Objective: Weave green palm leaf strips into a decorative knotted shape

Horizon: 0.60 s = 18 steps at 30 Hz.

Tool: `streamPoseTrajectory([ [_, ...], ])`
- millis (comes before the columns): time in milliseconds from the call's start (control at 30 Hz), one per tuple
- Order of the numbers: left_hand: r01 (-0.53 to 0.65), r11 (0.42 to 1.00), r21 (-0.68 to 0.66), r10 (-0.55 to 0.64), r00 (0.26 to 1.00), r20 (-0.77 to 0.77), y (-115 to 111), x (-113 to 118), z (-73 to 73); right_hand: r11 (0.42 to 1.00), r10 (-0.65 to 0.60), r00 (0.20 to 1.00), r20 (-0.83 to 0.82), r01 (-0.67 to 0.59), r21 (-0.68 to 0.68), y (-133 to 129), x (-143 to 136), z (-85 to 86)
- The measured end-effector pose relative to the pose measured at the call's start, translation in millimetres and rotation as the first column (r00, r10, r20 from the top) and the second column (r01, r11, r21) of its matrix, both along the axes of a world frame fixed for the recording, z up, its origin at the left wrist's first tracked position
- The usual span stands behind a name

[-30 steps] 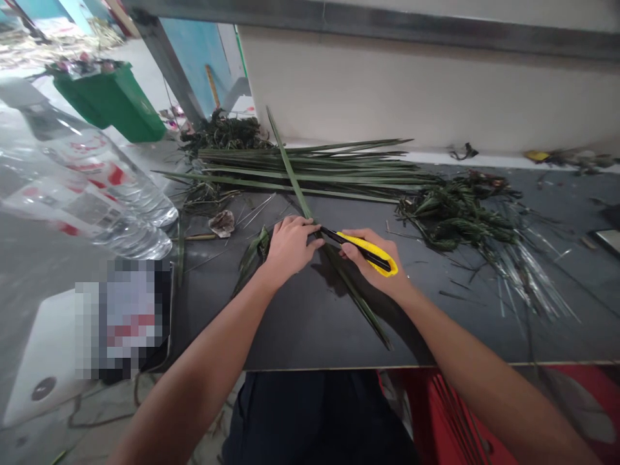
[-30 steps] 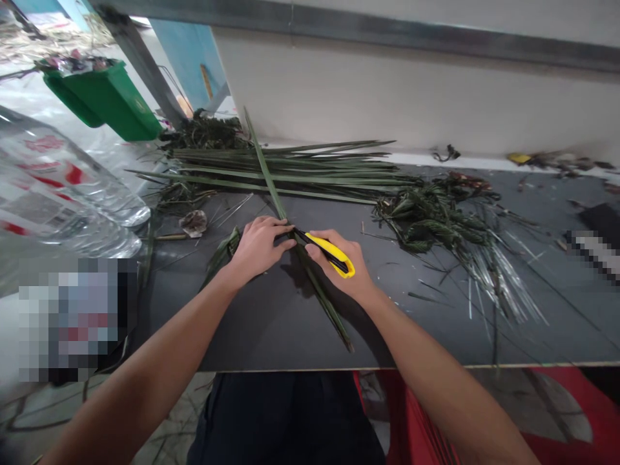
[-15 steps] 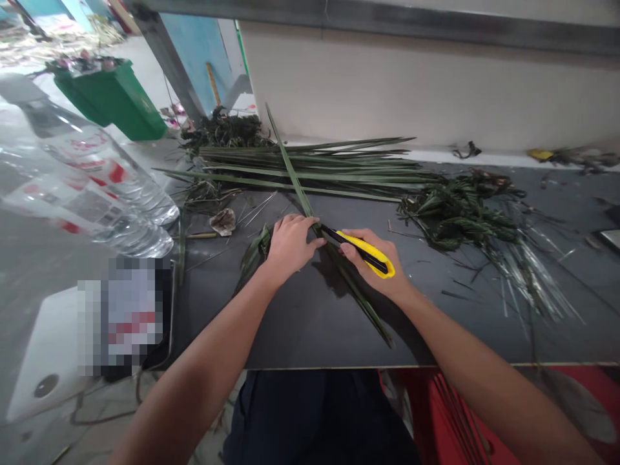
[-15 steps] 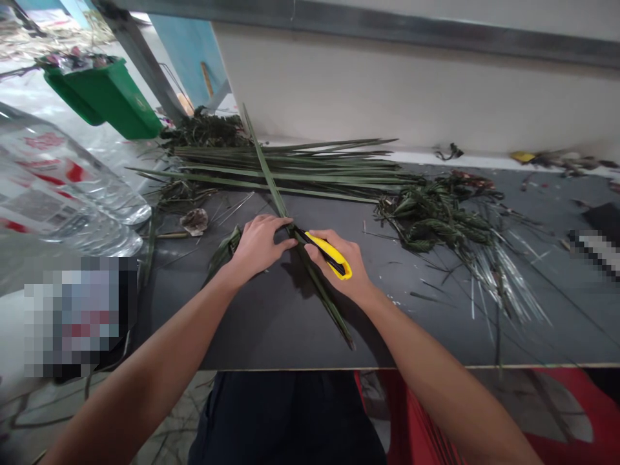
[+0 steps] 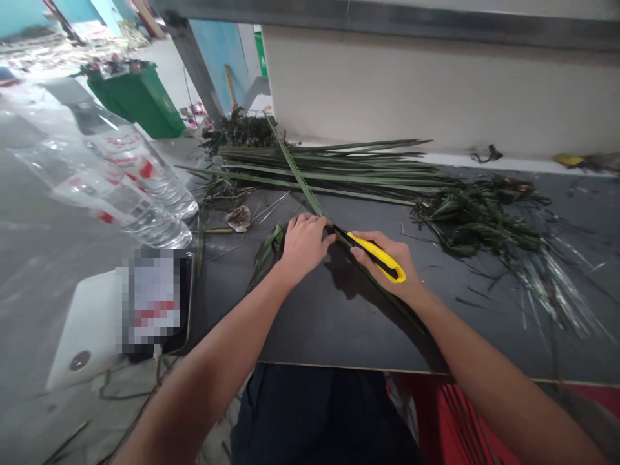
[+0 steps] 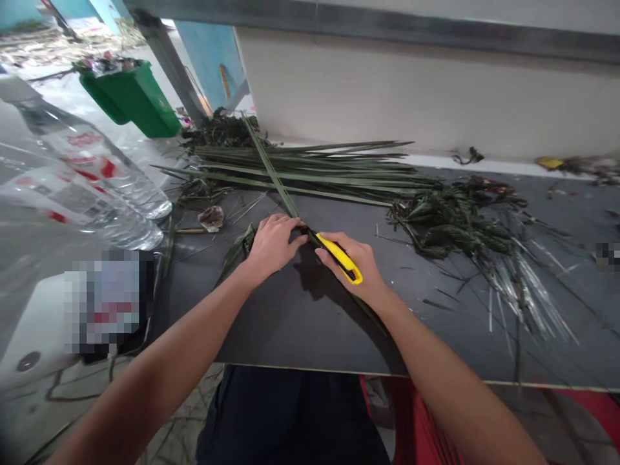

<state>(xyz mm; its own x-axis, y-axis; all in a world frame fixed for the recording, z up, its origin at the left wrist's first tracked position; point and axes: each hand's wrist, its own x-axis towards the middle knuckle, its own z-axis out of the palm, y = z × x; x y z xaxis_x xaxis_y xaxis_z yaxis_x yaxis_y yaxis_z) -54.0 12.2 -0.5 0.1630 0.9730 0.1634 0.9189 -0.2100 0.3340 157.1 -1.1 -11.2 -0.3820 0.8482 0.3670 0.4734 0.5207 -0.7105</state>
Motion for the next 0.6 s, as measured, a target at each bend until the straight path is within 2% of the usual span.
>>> streamPoseTrajectory([
  [300,-0.008,0.998,0.058,0.01,0.999,-0.038,2,8,-5.8,1.0,0.03,1.0,0.003,-0.03,0.0,7,7,2.6],
  [600,-0.013,1.0,0.026,0.015,0.997,-0.081,3,11,0.2,0.994,0.105,0.994,0.038,-0.105,0.008,13,15,8.9],
])
